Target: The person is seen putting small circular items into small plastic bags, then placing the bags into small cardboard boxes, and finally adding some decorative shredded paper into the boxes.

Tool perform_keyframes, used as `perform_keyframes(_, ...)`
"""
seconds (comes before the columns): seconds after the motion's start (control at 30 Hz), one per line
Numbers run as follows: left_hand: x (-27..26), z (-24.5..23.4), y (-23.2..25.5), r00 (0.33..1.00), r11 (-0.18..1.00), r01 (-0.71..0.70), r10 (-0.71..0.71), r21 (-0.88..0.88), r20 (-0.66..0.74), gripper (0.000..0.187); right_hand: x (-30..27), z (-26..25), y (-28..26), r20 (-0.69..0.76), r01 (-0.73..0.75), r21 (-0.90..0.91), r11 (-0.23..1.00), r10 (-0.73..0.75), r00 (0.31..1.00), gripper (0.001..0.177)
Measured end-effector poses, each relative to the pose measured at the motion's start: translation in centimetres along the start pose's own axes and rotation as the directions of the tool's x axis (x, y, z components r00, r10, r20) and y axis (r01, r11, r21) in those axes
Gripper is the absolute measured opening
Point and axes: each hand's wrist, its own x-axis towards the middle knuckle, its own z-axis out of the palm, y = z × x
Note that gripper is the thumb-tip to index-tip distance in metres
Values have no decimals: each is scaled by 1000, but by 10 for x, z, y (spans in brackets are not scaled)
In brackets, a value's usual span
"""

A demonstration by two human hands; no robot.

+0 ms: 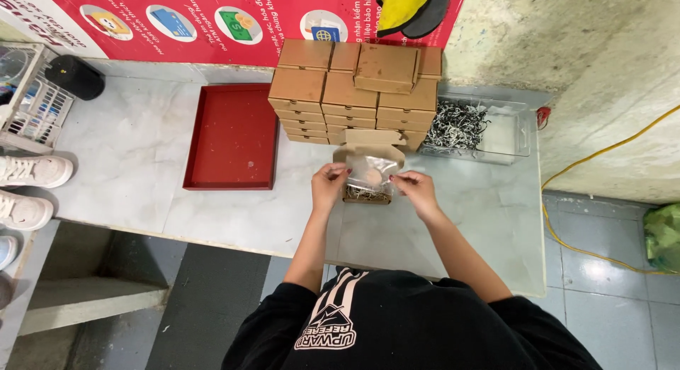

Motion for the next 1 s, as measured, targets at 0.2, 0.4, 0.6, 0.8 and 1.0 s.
perform_keyframes(0.2, 3, -5, -61, 996, 899, 80, -61, 431, -59, 15, 5, 22, 42, -146, -93, -251, 963, 58, 988, 24)
perform_keyframes(0.4, -2, 1, -74, 993, 858, 67, -11, 508, -114, 44, 2, 30, 57, -236, 66, -511, 857, -214, 948, 43)
perform_keyframes(0.6, 0, -5, -121, 997, 809, 63, -76, 585, -2, 49, -4, 32, 56, -94, 122, -425, 897, -178, 979, 50)
perform_keyframes(0.8, -8, -35, -99, 980, 988, -3, -27, 153, 196, 49, -33, 46, 1, -46, 6, -164, 986, -13, 999, 61)
perform_keyframes(1.0, -35, -49, 65, 960, 999, 38, -28, -32, 278, 57, -47, 68, -87, 50, 172, -31, 985, -170, 984, 49)
